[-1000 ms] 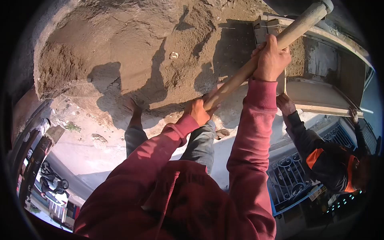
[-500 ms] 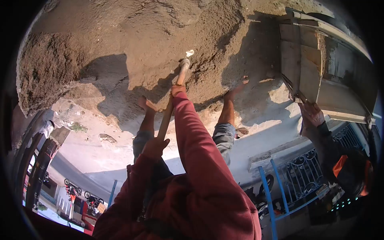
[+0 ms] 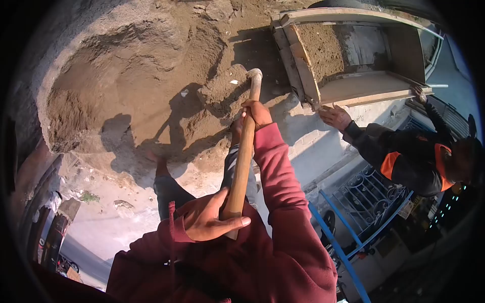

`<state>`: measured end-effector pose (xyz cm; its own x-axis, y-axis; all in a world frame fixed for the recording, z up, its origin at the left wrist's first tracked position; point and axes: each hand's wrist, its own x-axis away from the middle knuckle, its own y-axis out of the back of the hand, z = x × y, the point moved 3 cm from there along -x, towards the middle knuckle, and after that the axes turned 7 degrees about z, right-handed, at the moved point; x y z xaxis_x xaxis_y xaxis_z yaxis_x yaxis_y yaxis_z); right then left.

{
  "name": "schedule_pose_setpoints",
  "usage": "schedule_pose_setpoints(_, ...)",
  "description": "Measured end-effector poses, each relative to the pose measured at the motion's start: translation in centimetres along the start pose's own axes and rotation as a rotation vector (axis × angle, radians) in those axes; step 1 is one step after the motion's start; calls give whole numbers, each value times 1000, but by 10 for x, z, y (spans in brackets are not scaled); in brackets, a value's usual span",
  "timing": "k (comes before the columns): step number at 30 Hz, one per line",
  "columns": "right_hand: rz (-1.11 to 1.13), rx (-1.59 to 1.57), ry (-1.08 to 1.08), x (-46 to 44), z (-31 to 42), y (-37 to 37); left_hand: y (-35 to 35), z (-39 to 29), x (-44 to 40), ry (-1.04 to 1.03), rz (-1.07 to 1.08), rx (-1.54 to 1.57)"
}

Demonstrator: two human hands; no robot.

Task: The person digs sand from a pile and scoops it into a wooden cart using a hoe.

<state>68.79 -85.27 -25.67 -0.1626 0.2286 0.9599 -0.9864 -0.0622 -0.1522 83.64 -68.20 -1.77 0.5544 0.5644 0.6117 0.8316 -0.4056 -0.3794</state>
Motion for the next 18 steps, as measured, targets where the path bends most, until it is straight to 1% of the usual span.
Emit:
schedule_pose_setpoints(1, -23, -116, 119, 26, 22, 16, -31, 16, -5, -229, -139, 75)
schedule_pose_setpoints(2, -17, -122, 166, 53, 45, 32, -36, 3, -3, -272, -115, -20)
schedule_pose_setpoints(3, -85, -133, 230, 84, 65, 42, -40, -9, 0, -310, -90, -114)
schedule_pose_setpoints(4, -70, -153, 296, 106, 79, 58, -48, -8, 0, -482, -125, -215)
schedule_pose_setpoints(5, -139, -103, 400, 129, 93, 67, -56, 5, -8, -469, -140, -215)
schedule_pose_setpoints(6, -205, -35, 551, 155, 100, 68, -62, 20, -17, -469, -235, -297)
schedule_pose_setpoints(7, -285, -20, 658, 166, 105, 77, -65, 29, -24, -469, -330, -381)
schedule_pose_setpoints(8, -338, -4, 794, 176, 109, 75, -54, 31, -45, -218, -209, -474)
schedule_pose_setpoints(9, -395, 30, 868, 179, 112, 77, -38, 33, -71, 37, -83, -556)
schedule_pose_setpoints(11, -447, 17, 1058, 170, 123, 86, -28, 74, -135, -21, -290, -674)
schedule_pose_setpoints(13, -556, 46, 1225, 167, 141, 91, -22, 109, -212, -114, -507, -736)
schedule_pose_setpoints(15, -606, 50, 1344, 176, 157, 80, -2, 102, -266, -199, -698, -789)
schedule_pose_setpoints(17, -575, 45, 1507, 187, 172, 55, 18, 66, -280, -337, -714, -658)
schedule_pose_setpoints(18, -576, 50, 1501, 188, 178, 45, 30, 59, -276, -332, -712, -654)
